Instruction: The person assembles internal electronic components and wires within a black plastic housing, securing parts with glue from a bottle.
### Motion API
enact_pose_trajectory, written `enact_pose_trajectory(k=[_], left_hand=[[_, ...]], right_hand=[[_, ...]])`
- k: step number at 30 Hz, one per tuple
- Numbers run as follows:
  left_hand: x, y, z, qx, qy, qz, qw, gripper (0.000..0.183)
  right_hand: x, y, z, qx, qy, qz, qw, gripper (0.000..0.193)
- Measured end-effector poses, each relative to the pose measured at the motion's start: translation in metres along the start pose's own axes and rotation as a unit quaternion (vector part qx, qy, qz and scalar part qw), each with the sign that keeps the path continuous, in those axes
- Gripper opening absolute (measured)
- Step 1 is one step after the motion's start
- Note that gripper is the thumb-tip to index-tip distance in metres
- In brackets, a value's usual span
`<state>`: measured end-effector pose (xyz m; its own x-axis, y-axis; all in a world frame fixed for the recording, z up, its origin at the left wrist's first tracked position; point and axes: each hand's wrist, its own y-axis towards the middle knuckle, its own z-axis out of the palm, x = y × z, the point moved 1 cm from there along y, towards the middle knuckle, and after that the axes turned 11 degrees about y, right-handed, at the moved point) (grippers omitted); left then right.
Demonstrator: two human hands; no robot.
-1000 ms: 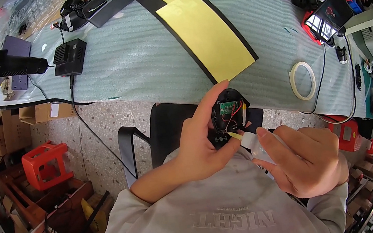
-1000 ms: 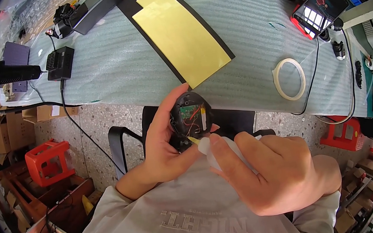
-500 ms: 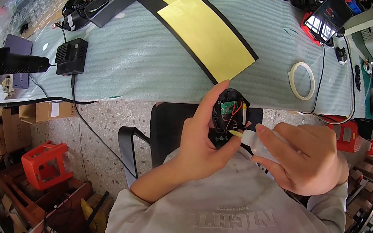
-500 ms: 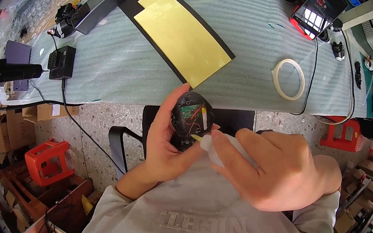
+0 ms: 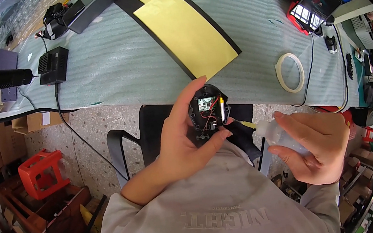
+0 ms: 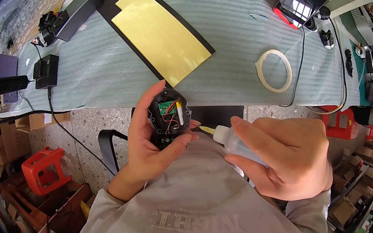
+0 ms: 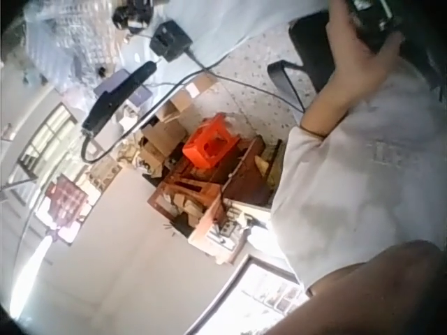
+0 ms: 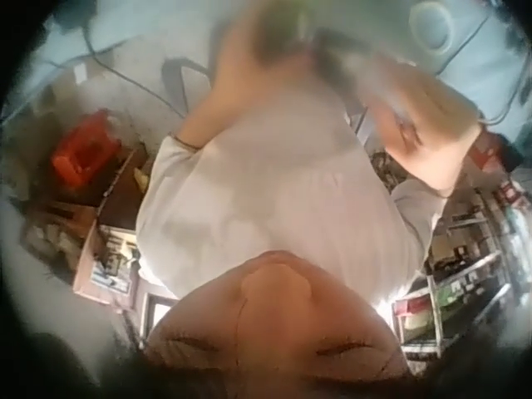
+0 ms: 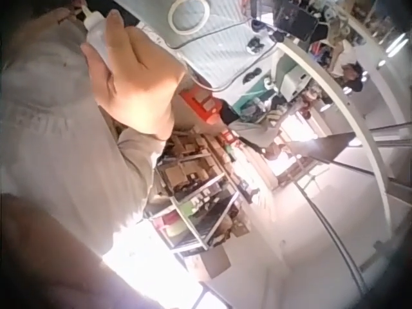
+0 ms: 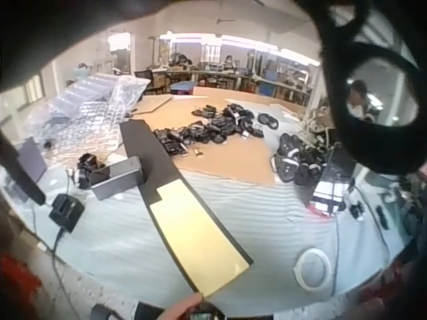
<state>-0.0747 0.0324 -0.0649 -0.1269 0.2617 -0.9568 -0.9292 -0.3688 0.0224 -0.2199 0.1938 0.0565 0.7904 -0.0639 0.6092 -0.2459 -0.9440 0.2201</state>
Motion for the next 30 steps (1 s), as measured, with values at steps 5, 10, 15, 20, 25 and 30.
enact_pose_trajectory(k=[5, 10, 15, 20, 25, 30], left_hand=[[-0.0003, 0.0014, 0.0038, 0.002, 0.007, -0.004, 1.0, 0.081], [0.0004, -0.0001, 0.0035, 0.003, 0.007, -0.003, 1.0, 0.081], [-0.0004, 0.001, 0.0042, 0.005, 0.005, 0.004, 1.0, 0.081], [-0.0015, 0.0019, 0.004, 0.0, -0.003, -0.005, 1.0, 0.081], [0.0004, 0.0011, 0.0021, 0.004, 0.001, -0.002, 1.0, 0.081], [-0.0024, 0.0026, 0.0033, 0.004, -0.006, -0.008, 1.0, 0.081]], right_hand=[[0.0001, 0.0009, 0.0012, 0.029, 0.0, 0.02, 0.999, 0.052], [0.0013, 0.002, 0.0011, 0.047, -0.005, 0.027, 0.999, 0.052], [0.0019, 0.0021, 0.0035, 0.049, -0.015, 0.029, 0.998, 0.051], [0.0031, 0.0039, 0.0022, 0.062, -0.019, 0.031, 0.997, 0.05], [0.002, 0.005, 0.004, 0.058, -0.025, 0.023, 0.998, 0.05], [-0.0003, 0.0019, 0.0012, 0.007, -0.004, 0.003, 1.0, 0.052]])
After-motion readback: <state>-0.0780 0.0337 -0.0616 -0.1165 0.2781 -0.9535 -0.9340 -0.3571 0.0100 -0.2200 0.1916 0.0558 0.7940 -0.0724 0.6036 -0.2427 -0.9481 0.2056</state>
